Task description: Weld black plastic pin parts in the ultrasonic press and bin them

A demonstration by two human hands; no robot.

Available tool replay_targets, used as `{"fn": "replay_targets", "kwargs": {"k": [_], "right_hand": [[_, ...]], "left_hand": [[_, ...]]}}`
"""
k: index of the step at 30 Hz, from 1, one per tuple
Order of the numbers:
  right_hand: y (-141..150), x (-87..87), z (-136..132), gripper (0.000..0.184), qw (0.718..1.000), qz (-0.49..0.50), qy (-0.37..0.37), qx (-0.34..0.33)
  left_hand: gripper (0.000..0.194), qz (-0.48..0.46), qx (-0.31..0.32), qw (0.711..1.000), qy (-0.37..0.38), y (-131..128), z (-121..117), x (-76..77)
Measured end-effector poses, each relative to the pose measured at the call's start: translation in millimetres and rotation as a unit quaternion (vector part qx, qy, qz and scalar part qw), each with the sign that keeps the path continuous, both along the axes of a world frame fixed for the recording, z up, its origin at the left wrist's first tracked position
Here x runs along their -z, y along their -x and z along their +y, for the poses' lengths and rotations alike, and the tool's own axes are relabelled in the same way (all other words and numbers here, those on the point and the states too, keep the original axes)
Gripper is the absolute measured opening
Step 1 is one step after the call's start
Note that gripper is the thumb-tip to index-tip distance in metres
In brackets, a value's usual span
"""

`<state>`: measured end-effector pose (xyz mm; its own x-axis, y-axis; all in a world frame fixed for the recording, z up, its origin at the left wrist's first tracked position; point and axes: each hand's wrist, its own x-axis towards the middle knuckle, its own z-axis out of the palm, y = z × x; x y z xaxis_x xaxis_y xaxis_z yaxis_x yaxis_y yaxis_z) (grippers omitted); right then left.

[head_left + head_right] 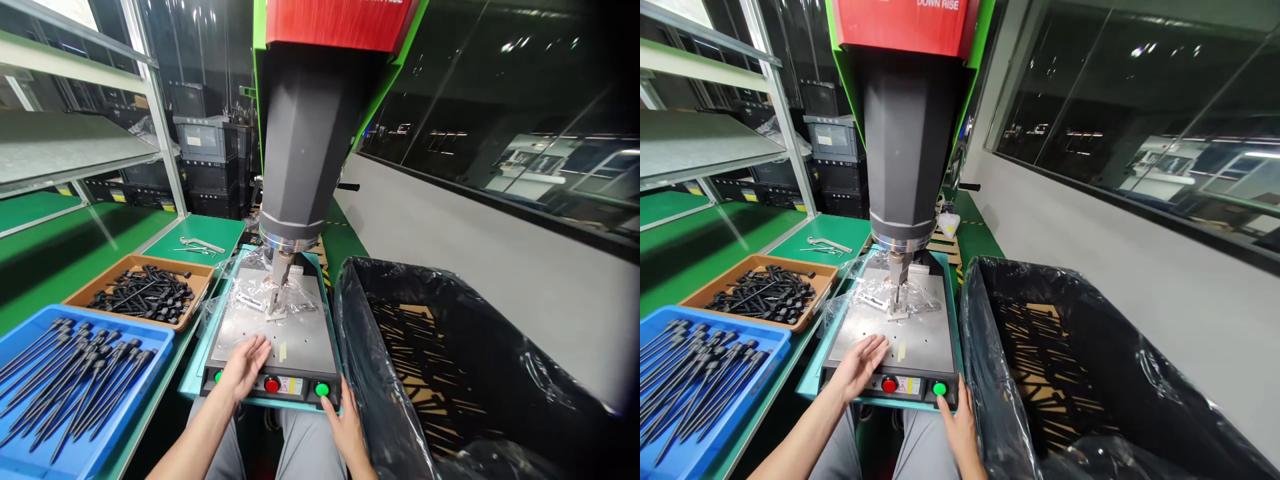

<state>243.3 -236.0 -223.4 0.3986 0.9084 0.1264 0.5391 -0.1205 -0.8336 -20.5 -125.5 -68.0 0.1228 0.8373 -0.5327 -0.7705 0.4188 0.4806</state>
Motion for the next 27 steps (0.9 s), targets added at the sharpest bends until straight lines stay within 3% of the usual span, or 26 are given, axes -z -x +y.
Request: {"fn": "replay_targets", "kwargs": {"k": [3,7,10,13,15,19,21,24,27], "right_hand": [[-2.1,2.2,0.1,0.078,0.999,0.031,-0.016,0.002],[-6.3,0.0,0.2,0.074,0.991,0.128,-0.026,0.008],[-6.4,-13.1,-1.2,0.074,0.981,0.18,-0.038,0.067],[4.8,-38.4,-0.2,0.063,0.978,0.131,-0.09,0.132],[21.5,-59.2,5.3,0.052,0.985,0.098,-0.109,0.095],[68.9,-98.2,32.7,0.039,0.981,0.121,-0.073,-0.13],[89.6,-113.9,54.9,0.034,0.968,0.072,-0.097,-0.219],[107.5,-135.2,98.0,0.039,0.955,-0.031,-0.177,-0.235],[112.0,-157.3,147.3,0.045,0.959,-0.085,-0.231,-0.143]], "left_hand": [[0.009,-0.069,-0.018,0.997,0.034,-17.3,21.5,1.7],[0.008,-0.081,-0.059,0.995,0.024,-26.4,35.0,9.4],[0.008,-0.091,-0.079,0.993,0.013,-22.4,32.5,11.5],[0.008,-0.099,-0.096,0.99,0.0,-14.2,26.8,7.0],[0.008,-0.106,-0.102,0.989,-0.011,-10.1,23.9,-0.6],[0.01,-0.129,-0.101,0.985,-0.045,-9.0,19.6,-23.6],[0.013,-0.143,-0.097,0.983,-0.062,-10.2,17.6,-35.8],[0.018,-0.157,-0.095,0.98,-0.073,-10.5,16.0,-52.5],[0.021,-0.153,-0.089,0.98,-0.088,-7.9,18.4,-68.3]]}}
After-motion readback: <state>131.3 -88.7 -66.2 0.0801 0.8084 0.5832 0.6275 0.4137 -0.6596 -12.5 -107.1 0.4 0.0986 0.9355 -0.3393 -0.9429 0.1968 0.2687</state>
